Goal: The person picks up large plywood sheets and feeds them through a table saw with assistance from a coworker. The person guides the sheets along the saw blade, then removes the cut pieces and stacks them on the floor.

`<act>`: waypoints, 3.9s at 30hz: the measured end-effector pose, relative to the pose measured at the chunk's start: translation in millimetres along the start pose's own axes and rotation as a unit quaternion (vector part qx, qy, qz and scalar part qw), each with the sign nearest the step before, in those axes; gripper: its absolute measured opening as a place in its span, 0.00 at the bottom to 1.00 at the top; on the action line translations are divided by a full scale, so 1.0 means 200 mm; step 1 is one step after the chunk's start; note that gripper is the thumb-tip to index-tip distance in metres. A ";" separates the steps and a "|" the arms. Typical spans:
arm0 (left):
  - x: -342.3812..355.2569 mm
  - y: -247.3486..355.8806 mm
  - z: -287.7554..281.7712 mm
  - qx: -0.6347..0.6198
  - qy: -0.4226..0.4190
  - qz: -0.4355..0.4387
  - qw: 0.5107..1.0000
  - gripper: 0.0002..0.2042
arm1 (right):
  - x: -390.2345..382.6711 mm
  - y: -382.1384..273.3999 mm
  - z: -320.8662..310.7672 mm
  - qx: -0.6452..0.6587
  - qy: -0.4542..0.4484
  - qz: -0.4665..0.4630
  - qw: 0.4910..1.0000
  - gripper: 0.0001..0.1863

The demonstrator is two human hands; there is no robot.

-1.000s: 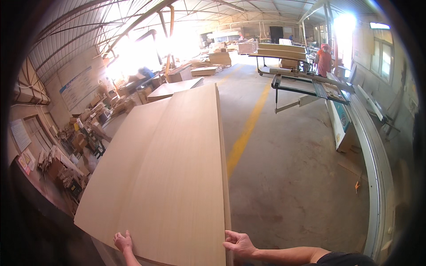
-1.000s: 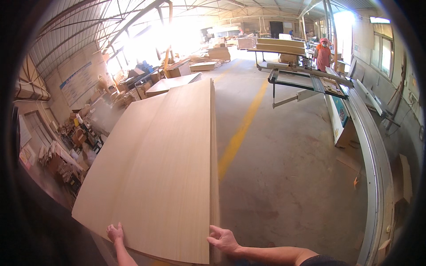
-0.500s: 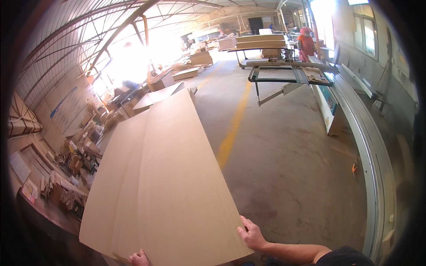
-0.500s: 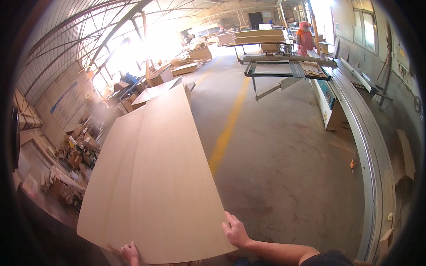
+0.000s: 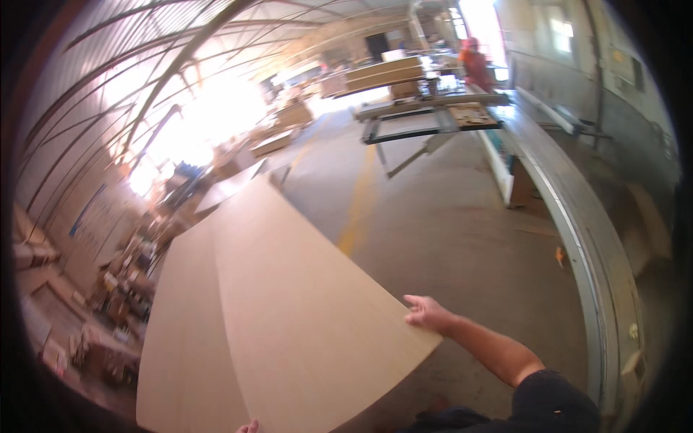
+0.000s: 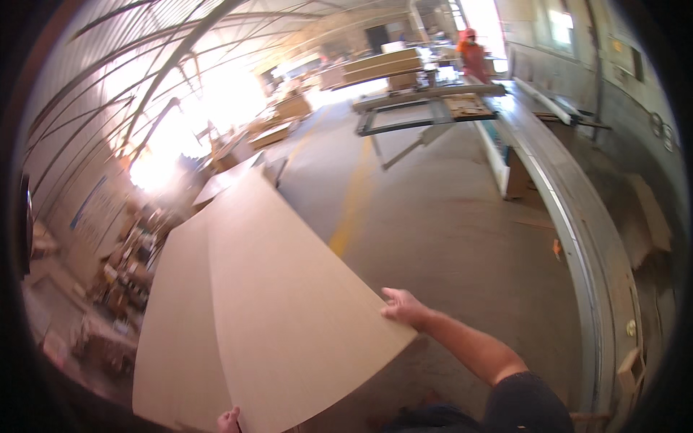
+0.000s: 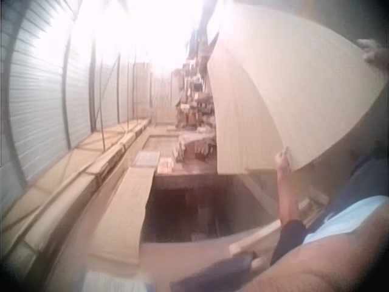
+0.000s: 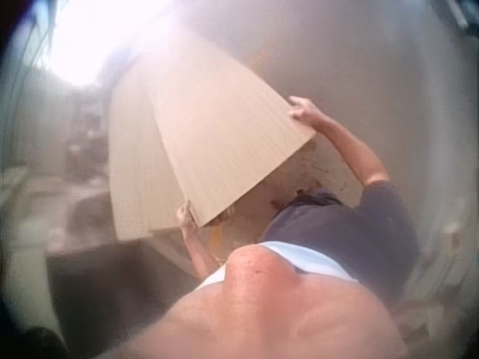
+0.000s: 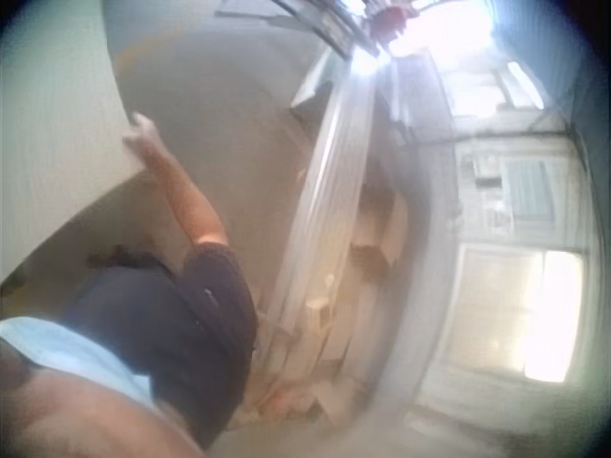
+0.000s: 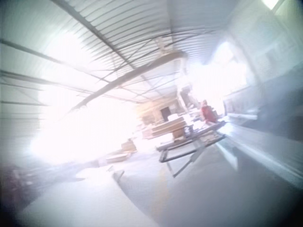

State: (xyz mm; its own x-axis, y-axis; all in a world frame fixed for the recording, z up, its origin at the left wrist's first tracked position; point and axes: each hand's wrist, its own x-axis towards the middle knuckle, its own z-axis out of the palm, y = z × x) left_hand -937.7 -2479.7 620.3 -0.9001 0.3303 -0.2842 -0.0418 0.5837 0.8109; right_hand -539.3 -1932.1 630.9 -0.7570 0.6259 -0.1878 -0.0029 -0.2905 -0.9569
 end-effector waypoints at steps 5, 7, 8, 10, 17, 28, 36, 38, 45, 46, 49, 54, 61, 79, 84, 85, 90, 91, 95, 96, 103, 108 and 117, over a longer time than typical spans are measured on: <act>-0.46 0.53 0.61 -0.213 -0.185 -0.053 0.958 0.23 | -0.06 -0.19 -0.45 0.418 -0.028 -0.121 0.900 0.45; -0.46 0.58 0.83 -0.280 -0.208 -0.046 0.936 0.23 | -0.09 -0.07 -0.50 0.476 -0.039 -0.177 0.860 0.48; -0.46 0.60 0.95 -0.315 -0.218 -0.043 0.923 0.23 | -0.10 0.03 -0.50 0.503 -0.047 -0.204 0.839 0.50; -0.49 0.71 1.17 -0.355 -0.248 -0.033 0.901 0.22 | -0.13 0.24 -0.37 0.524 -0.035 -0.162 0.835 0.47; -0.70 0.90 1.86 -0.403 -0.234 -0.081 0.881 0.07 | -0.16 0.22 -0.25 0.326 0.266 -0.087 0.903 0.16; 0.11 1.29 2.35 -0.572 -0.391 -0.045 0.719 0.29 | -0.21 0.00 -1.43 0.186 0.404 -0.029 0.895 0.24; 0.75 1.97 2.64 -0.554 -0.328 0.039 0.764 0.29 | -0.14 -0.33 -1.71 0.038 0.470 -0.048 0.880 0.07; 0.84 2.12 2.75 -0.544 -0.337 0.048 0.767 0.29 | -0.08 -0.38 -1.74 0.010 0.489 -0.067 0.870 0.10; 0.99 2.52 3.05 -0.514 -0.365 0.081 0.772 0.28 | 0.10 -0.36 -1.98 -0.128 0.521 -0.087 0.839 0.21; 0.99 2.56 3.08 -0.512 -0.367 0.087 0.772 0.28 | 0.09 -0.37 -2.04 -0.130 0.529 -0.085 0.834 0.22; 0.99 2.67 3.17 -0.509 -0.364 0.101 0.773 0.28 | 0.10 -0.40 -2.20 -0.136 0.553 -0.090 0.817 0.22; 0.87 2.83 3.30 -0.503 -0.353 0.133 0.778 0.28 | 0.03 -0.40 -2.58 -0.189 0.597 -0.129 0.769 0.18; 0.52 3.10 3.64 -0.489 -0.361 0.175 0.775 0.27 | -0.29 -0.47 -3.10 -0.083 0.669 -0.204 0.710 0.18; -0.32 3.71 5.46 -0.428 -0.529 0.075 0.729 0.18 | -1.87 0.47 -3.19 -0.108 0.892 -0.085 0.431 0.18; -0.67 3.76 6.05 -0.384 -0.597 0.004 0.704 0.13 | -2.03 0.68 -2.89 0.021 0.933 -0.127 0.336 0.16; -0.77 3.75 6.18 -0.370 -0.610 -0.009 0.701 0.12 | -2.13 0.76 -2.81 0.039 0.937 -0.131 0.322 0.15; -0.87 3.78 6.51 -0.291 -0.638 -0.022 0.713 0.16 | -1.67 0.25 -2.63 0.175 0.909 -0.130 0.356 0.27; -0.97 3.77 6.64 -0.278 -0.657 -0.045 0.700 0.17 | -1.74 0.34 -2.57 0.148 0.933 -0.106 0.311 0.28; -1.00 3.66 7.06 -0.242 -0.678 -0.073 0.690 0.16 | -1.79 0.44 -2.54 0.010 0.974 0.032 0.222 0.28; -0.98 3.64 7.13 -0.228 -0.676 -0.090 0.695 0.16 | -1.76 0.40 -2.56 0.003 0.976 0.060 0.211 0.28; -0.87 3.49 7.48 -0.169 -0.659 -0.123 0.722 0.15 | -1.59 0.10 -2.82 0.024 0.970 0.155 0.186 0.27; -0.83 3.52 7.73 -0.166 -0.640 -0.138 0.737 0.16 | -1.54 -0.04 -3.04 0.028 0.963 0.186 0.192 0.27; -0.89 3.60 8.17 -0.191 -0.617 -0.102 0.756 0.15 | -1.63 -0.08 -3.49 0.027 0.953 0.197 0.227 0.27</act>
State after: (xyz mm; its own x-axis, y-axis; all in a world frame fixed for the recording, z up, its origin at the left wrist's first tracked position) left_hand -99.6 -907.0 418.4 0.2224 0.8410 -0.4933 -0.4604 0.5366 0.7072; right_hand 164.4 -1625.6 552.9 0.9533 -0.2959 -0.0602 -0.2274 -0.5724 -0.7878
